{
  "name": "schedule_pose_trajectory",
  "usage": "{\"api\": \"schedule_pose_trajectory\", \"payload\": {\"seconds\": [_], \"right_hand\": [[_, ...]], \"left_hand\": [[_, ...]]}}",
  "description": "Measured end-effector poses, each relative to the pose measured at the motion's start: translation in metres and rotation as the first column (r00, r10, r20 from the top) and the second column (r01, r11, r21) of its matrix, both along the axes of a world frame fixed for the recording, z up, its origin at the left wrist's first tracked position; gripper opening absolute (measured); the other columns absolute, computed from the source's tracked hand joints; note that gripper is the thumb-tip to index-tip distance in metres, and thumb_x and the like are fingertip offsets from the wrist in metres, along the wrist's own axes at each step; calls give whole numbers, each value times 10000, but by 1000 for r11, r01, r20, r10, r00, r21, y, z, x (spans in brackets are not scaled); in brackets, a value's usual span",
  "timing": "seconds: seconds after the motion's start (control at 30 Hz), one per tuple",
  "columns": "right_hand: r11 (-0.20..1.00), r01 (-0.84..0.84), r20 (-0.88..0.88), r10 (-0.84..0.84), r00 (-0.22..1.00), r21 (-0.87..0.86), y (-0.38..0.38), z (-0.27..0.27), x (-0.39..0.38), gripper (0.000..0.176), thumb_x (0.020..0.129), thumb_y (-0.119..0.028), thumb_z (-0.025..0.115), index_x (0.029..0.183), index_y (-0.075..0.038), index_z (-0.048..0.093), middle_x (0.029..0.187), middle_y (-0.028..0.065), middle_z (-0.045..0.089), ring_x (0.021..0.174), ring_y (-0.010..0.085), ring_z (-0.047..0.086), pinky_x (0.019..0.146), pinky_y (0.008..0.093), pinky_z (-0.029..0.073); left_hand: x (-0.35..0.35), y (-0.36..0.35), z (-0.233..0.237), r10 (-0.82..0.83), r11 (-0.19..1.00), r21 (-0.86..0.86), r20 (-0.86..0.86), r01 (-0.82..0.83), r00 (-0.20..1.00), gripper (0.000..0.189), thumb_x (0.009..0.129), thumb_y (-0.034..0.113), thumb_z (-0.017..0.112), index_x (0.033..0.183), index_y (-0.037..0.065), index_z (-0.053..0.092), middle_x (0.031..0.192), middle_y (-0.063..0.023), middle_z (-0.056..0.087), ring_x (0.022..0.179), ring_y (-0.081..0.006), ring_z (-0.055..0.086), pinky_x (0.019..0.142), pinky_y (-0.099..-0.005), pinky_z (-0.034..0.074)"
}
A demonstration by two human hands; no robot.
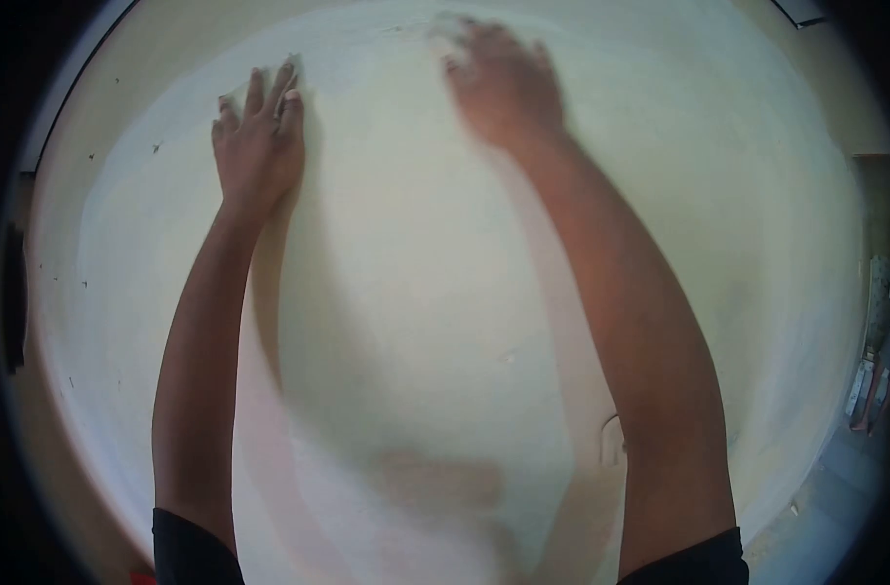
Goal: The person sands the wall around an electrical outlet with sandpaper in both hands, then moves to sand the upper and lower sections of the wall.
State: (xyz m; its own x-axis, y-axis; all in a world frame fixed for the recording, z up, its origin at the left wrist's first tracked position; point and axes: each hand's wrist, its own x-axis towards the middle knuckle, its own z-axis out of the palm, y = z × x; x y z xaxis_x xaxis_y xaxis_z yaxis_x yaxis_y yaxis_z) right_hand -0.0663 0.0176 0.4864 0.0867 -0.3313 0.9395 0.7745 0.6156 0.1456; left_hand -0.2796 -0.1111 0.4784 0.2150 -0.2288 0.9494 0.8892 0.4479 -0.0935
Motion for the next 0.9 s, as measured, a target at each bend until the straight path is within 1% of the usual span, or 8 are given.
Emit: {"api": "schedule_pose_trajectory", "payload": {"seconds": [0.07,0.17,0.27,0.4,0.47,0.57,0.77,0.9], "right_hand": [[1000,25,-199,-23,980,7,31,16,37,488,913,-367,426,1347,-145,418,1385,58,429,1309,206,360,1077,482,246],[992,125,-201,-129,971,-34,30,6,28,455,914,-361,424,1335,-187,443,1405,48,407,1310,207,357,1079,484,243],[994,-9,108,-2,994,108,16,-20,32,434,919,-358,420,1325,-211,458,1414,46,395,1299,192,373,1080,478,244],[998,64,-221,-61,973,7,80,20,93,441,919,-376,421,1334,-228,447,1396,45,412,1298,199,370,1080,494,236],[940,21,-122,-66,990,-341,21,-3,99,472,989,-272,328,1407,-56,291,1463,98,311,1368,248,255,1138,427,160],[983,160,189,-140,972,-96,10,-43,93,473,989,-295,334,1402,-65,303,1474,88,289,1378,240,227,1140,430,146],[927,-15,-127,-35,991,-376,70,-25,186,478,995,-281,307,1413,-50,281,1493,82,259,1384,237,214,1137,445,132],[940,165,-32,-183,983,-300,70,-52,168,471,993,-284,312,1435,-129,259,1505,74,228,1389,257,197,1135,463,122]], "left_hand": [[12,9,0,-2,999,54,54,-1,999,467,962,401,285,1404,269,358,1479,-119,286,1331,-506,175,1098,-534,119],[54,33,-3,-17,1000,-1,-35,17,999,472,960,404,278,1406,269,356,1483,-114,279,1331,-506,177,1102,-542,105],[73,38,6,-40,999,-17,14,40,999,481,958,423,265,1412,284,342,1488,-108,266,1339,-488,180,1104,-546,95],[70,36,4,-16,1000,-7,75,16,997,485,955,430,273,1419,298,325,1487,-108,270,1350,-459,184,1103,-549,99],[86,45,-12,19,1000,-10,70,-18,997,485,956,429,275,1421,300,317,1486,-108,271,1354,-451,183,1105,-543,105],[124,72,-33,8,999,-36,15,-7,1000,481,949,440,299,1416,326,321,1501,-70,247,1370,-433,149,1116,-512,105],[118,70,-13,-1,999,37,103,-2,995,485,954,421,292,1416,280,331,1479,-139,275,1350,-465,176,1111,-518,122],[153,98,-22,27,998,60,106,-33,994,491,955,427,285,1422,281,317,1477,-152,271,1351,-466,171,1107,-525,132]]}}
